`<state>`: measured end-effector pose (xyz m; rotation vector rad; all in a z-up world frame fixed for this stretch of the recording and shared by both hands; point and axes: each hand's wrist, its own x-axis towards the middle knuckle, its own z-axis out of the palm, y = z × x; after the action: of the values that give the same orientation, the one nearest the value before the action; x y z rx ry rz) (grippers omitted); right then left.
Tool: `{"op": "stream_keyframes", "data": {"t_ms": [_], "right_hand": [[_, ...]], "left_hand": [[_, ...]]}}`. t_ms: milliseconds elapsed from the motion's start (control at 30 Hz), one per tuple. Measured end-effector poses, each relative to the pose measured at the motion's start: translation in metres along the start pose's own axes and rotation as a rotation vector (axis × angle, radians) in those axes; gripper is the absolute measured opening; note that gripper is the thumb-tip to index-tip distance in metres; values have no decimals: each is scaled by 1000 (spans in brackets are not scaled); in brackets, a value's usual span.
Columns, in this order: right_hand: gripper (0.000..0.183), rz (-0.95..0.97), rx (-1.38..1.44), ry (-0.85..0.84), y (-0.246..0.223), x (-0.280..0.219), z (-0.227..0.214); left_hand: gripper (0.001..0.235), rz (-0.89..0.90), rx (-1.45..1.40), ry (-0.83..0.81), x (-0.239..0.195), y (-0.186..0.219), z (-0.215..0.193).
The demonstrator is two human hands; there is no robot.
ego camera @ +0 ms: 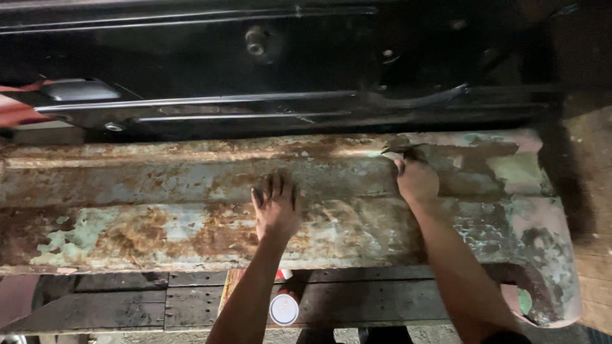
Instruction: The person sands a long, rusty metal panel with sandpaper held in both hands. They move the sandpaper back and forth across the surface to remove rust and old paint.
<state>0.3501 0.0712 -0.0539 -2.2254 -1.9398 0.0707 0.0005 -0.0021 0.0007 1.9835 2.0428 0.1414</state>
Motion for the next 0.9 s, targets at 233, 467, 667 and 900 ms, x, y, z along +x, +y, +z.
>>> {"op": "stream_keyframes", "data": {"t_ms": [233, 467, 667, 900], "right_hand": [[20, -132, 43, -106, -106, -13, 29], [26, -95, 42, -30, 6, -3, -17], [33, -27, 162, -216, -56, -13, -3], [40, -22, 149, -224, -70, -21, -14]], "left_hand": [[69, 3, -32, -14, 1, 0, -3], [72, 14, -13, 7, 2, -3, 0], [71, -6, -23, -37, 3, -2, 1], [70, 6, -35, -17, -2, -1, 0]]}}
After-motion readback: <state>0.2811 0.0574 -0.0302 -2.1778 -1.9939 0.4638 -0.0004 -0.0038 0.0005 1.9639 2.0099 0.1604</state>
